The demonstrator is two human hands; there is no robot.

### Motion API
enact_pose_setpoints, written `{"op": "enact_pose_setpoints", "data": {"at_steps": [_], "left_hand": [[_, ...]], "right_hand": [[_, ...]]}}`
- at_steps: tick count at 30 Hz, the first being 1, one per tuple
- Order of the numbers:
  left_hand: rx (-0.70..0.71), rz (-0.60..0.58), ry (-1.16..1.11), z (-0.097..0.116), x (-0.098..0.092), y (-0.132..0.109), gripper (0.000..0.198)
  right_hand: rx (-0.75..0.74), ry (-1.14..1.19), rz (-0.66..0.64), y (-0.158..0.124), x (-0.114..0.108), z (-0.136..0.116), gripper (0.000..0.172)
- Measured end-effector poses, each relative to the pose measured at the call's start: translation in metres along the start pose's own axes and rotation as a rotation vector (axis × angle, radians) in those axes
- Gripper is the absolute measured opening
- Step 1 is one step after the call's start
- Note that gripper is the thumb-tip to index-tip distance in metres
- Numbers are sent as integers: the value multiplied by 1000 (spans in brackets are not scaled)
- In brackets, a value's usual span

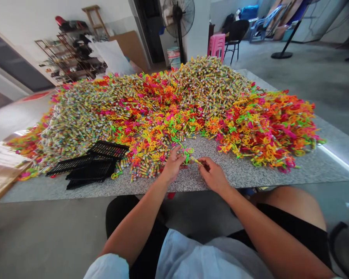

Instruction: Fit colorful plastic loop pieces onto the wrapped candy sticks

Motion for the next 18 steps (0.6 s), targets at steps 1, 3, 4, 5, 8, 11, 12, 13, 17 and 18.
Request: {"op": "enact_pose_setpoints", "data": {"at_steps": [1,3,4,5,8,11,12,13,17,18], "left_hand": [[4,-8,5,-2,2,-1,71],[6,-10,32,-4,4,-1,69],[2,-6,51,-5,3,-1,66],[-3,0,69,-6,3,0,64],[-19,25,91,-9,-1,1,58],[-30,43,65,-11,-3,2,52],[-28,45,57,-12,-3,2,50],[-23,46,55,-12,-3,2,48],[21,45,125,-13,0,0,44],[39,45,149,-13,1,0,44]], "right_hand": [[8,11,5,1,0,2,26],[30,42,5,3,2,7,26],[43,59,3,3,3,9,26],[56,77,2,3,5,11,26],[102,147,-2,4,8,14,26],[150,255,-16,4,9,16,27],[165,300,-29,4,9,16,27],[181,351,-42,4,10,17,28],[234,530,-81,5,12,20,31],[244,552,-89,5,14,21,31]]}}
Point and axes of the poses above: each hand's wrist, its own y-axis towards the middle knuckle, its own x-axis out of the palm, z = x × y, the point moved 4 cm from there along y, towards the middle knuckle, and after that the axes turned 9 degrees about -y, right-handed, at the moved point
